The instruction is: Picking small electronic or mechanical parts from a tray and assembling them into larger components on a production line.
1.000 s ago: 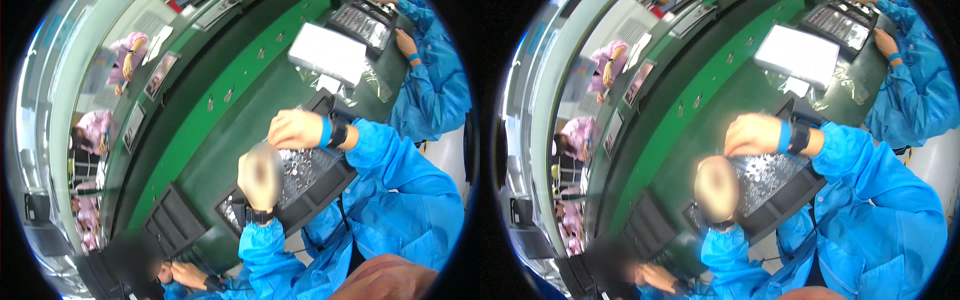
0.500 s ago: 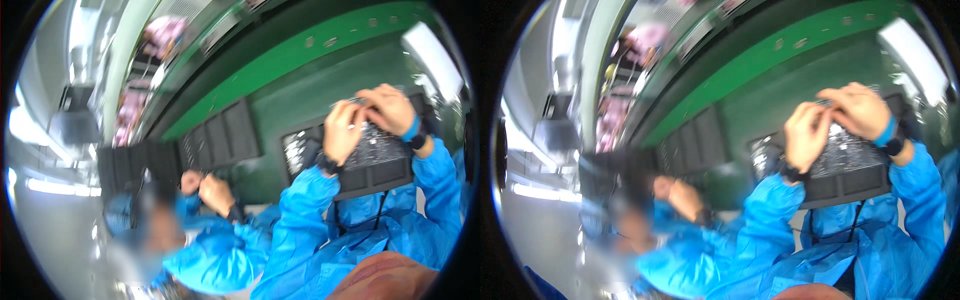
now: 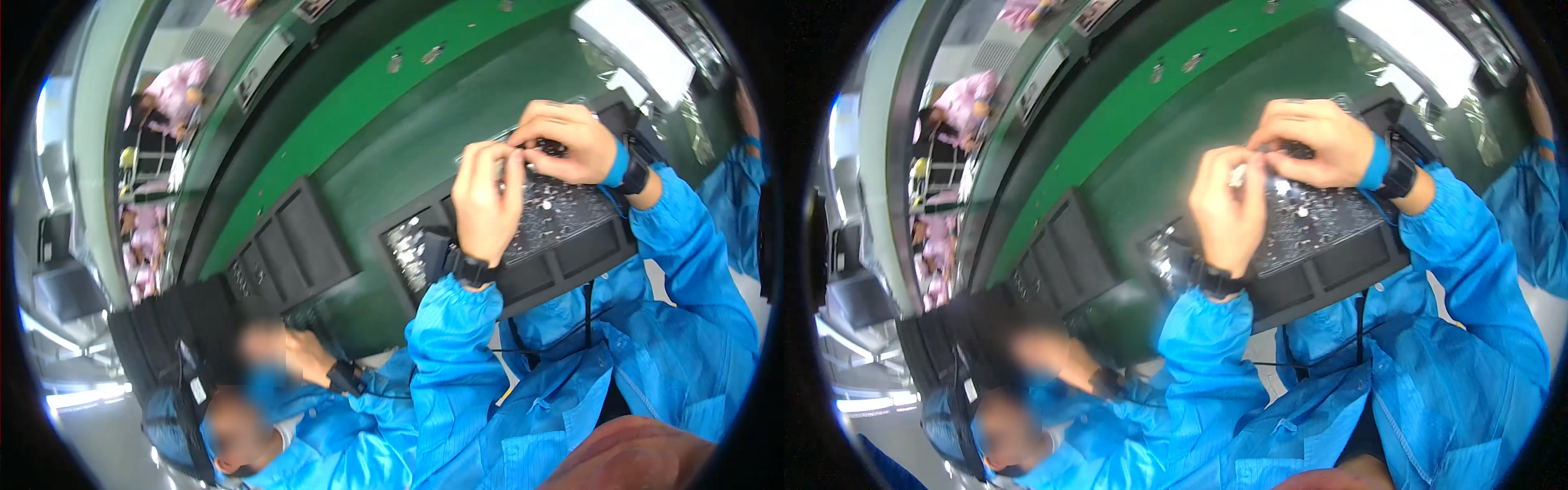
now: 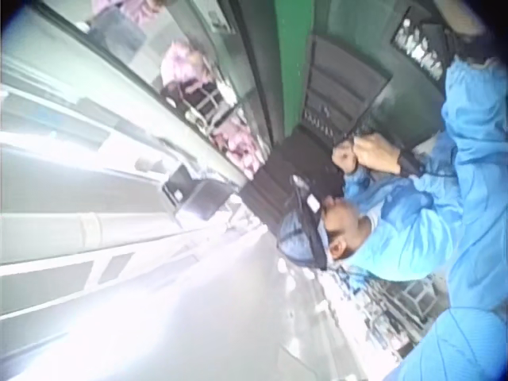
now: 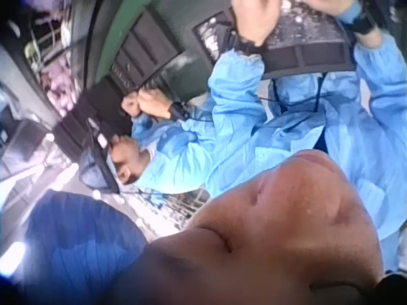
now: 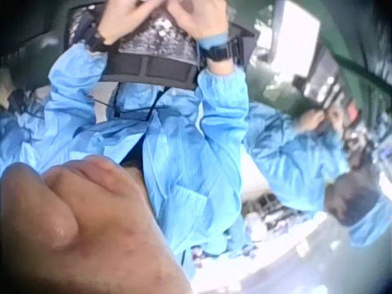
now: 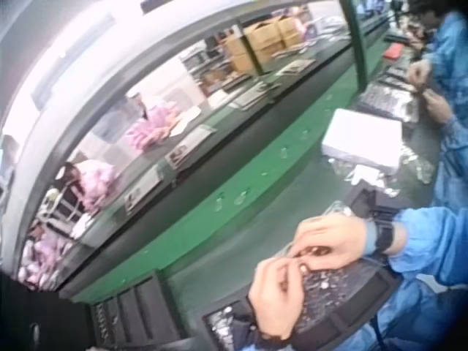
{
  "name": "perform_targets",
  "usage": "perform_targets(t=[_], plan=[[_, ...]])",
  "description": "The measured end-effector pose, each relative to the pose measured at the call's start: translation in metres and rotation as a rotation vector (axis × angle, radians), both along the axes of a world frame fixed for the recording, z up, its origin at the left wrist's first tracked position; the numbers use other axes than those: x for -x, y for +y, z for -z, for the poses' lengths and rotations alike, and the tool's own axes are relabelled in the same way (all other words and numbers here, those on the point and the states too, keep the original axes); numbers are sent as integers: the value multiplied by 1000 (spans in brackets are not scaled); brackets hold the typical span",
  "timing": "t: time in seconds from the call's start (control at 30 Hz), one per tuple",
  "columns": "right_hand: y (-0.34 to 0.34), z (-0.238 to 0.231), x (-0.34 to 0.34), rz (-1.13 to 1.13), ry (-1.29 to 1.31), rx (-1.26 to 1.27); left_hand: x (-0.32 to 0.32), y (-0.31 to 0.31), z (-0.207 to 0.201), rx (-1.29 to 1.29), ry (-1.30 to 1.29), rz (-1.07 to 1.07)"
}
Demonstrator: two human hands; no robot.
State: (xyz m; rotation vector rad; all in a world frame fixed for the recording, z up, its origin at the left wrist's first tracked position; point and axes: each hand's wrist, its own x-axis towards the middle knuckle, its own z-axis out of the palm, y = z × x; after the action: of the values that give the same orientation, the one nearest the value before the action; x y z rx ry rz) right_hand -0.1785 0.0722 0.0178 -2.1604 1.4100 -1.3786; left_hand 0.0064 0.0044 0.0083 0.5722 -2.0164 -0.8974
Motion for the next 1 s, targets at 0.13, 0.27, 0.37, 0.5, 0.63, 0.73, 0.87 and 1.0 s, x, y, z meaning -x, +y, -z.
perform_targets(t=[0.13, 0.27, 0.37, 0.5, 0.63, 0.73, 0.87, 1.0], plan=[[1, -3, 4, 0, -50, -6, -2, 2, -5, -167, 8, 10], [3, -2, 9, 16, -89, 20, 0, -1, 1, -156, 77, 83], [3, -2, 10, 20, -105, 23, -1, -2, -1, -182, 60, 107], [-1, -2, 8, 15, -76, 40, -3, -2, -4, -211, 71, 109], [-1, -1, 9, -4, -73, 53, -4, 0, -11, -176, 14, 54], [0, 0, 9, -2, -69, 45, -5, 0, -17, -111, -7, 13], [-1, -2, 7, -7, -66, 34, -6, 0, -18, -31, -19, -8], [-1, -3, 8, -12, -54, 46, -5, -1, -15, -12, -12, -15]])
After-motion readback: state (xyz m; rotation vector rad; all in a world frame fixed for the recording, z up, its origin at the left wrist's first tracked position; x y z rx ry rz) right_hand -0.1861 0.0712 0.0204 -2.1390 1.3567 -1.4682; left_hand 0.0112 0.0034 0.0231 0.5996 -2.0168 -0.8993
